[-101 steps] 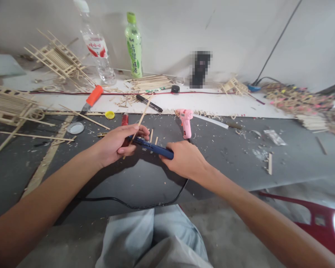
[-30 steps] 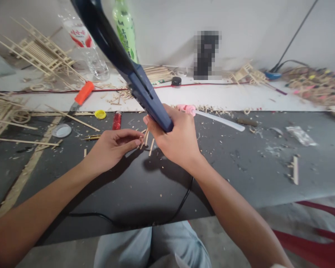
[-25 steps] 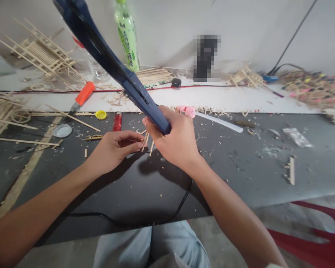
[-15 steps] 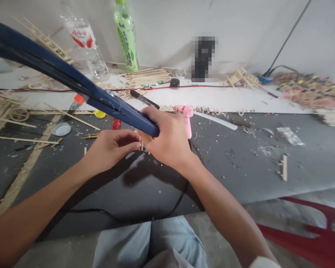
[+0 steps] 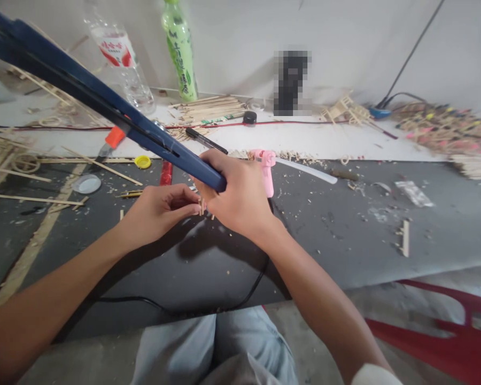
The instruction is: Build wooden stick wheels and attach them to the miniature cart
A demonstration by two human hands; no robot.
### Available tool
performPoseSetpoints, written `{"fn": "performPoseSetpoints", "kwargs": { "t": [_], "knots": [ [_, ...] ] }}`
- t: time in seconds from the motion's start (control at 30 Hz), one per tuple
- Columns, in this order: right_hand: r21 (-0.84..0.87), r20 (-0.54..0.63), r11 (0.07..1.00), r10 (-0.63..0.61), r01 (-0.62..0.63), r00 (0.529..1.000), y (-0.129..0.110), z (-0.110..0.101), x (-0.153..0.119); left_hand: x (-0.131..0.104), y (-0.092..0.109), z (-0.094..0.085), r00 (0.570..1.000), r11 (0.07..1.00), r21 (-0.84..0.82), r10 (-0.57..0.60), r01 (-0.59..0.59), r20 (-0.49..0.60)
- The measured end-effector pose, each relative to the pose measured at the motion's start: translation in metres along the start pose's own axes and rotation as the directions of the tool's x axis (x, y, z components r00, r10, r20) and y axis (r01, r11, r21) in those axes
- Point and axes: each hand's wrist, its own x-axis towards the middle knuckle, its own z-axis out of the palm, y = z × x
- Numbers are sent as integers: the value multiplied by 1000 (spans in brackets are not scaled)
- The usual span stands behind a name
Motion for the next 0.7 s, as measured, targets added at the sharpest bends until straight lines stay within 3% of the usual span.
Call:
{"fn": "performPoseSetpoints", "kwargs": {
  "t": [0.7],
  "knots": [
    [20,17,999,-34,34,999,-3,1,0,-2,1,4,999,999,-34,-25,23,-45]
  ]
}}
